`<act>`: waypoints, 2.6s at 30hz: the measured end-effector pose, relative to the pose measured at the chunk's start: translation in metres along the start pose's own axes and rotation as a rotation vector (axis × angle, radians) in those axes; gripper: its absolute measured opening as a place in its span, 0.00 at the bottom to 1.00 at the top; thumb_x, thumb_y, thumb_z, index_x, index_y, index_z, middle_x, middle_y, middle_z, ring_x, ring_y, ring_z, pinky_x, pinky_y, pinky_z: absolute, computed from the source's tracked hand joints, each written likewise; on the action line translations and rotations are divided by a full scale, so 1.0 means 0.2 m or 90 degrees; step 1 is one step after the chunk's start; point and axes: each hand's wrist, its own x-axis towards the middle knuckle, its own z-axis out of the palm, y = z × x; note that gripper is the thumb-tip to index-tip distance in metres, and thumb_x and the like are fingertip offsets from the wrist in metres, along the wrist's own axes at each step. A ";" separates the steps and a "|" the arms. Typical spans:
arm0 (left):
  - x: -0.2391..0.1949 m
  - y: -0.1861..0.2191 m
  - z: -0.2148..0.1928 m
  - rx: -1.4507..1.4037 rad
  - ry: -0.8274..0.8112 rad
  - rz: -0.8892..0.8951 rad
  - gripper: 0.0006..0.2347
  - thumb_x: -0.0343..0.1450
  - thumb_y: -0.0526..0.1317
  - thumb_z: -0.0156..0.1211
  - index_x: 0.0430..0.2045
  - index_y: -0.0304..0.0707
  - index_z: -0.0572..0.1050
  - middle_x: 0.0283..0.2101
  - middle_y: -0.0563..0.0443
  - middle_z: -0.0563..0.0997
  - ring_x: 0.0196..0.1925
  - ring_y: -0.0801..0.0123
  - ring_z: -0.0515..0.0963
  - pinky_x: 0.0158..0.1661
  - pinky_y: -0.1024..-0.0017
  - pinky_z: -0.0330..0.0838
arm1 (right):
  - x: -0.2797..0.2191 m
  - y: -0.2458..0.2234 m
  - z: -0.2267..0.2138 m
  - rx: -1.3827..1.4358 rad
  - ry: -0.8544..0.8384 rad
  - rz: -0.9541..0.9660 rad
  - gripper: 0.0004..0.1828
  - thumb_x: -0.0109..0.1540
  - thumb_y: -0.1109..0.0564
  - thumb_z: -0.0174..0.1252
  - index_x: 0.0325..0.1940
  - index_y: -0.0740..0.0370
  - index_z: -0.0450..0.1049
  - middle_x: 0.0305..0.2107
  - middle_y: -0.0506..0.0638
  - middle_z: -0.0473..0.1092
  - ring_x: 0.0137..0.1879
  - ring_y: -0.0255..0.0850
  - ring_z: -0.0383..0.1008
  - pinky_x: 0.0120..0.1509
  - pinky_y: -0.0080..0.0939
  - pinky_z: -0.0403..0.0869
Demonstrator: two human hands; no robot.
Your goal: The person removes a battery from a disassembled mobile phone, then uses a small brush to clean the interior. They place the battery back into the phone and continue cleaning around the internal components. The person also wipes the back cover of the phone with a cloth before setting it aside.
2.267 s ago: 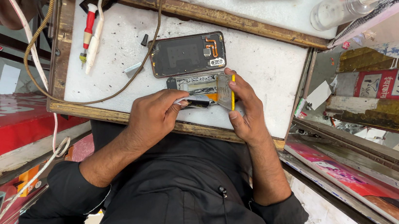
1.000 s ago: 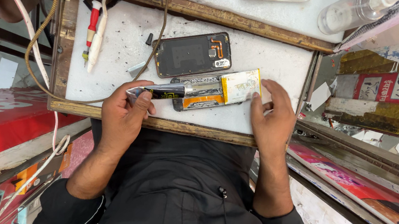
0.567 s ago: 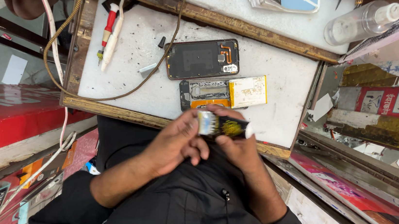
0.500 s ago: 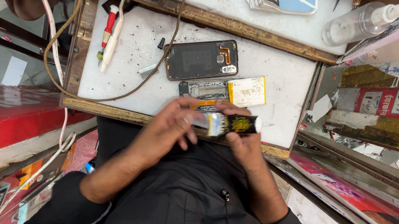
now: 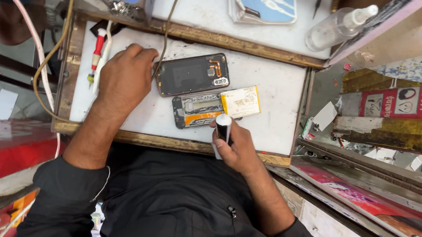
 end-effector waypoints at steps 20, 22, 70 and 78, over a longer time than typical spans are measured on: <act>-0.20 0.45 0.10 -0.870 -0.197 -0.201 0.13 0.76 0.35 0.58 0.54 0.28 0.74 0.43 0.45 0.86 0.47 0.73 0.85 0.49 0.74 0.81 | 0.01 -0.02 0.00 -0.091 -0.018 -0.050 0.26 0.65 0.41 0.55 0.54 0.66 0.70 0.30 0.55 0.71 0.34 0.50 0.74 0.41 0.46 0.73; -0.20 0.45 0.09 -0.856 -0.201 -0.198 0.13 0.76 0.34 0.58 0.54 0.28 0.74 0.43 0.45 0.86 0.46 0.73 0.85 0.50 0.74 0.82 | 0.02 -0.02 0.00 -0.101 -0.019 -0.063 0.27 0.65 0.41 0.55 0.55 0.67 0.70 0.31 0.56 0.71 0.35 0.51 0.74 0.41 0.46 0.74; 0.64 0.34 -0.02 0.014 0.149 0.377 0.16 0.63 0.29 0.65 0.46 0.39 0.80 0.60 0.42 0.78 0.47 0.57 0.80 0.41 0.62 0.77 | -0.02 0.04 0.00 0.236 0.126 -0.022 0.25 0.71 0.55 0.48 0.71 0.67 0.61 0.58 0.61 0.73 0.40 0.37 0.77 0.40 0.33 0.75; 0.12 0.33 0.01 -0.020 0.176 0.172 0.16 0.68 0.29 0.63 0.51 0.36 0.78 0.64 0.39 0.73 0.66 0.45 0.72 0.62 0.55 0.71 | -0.02 0.06 0.01 0.191 0.171 -0.003 0.13 0.68 0.67 0.49 0.53 0.69 0.75 0.45 0.55 0.79 0.35 0.32 0.74 0.40 0.31 0.74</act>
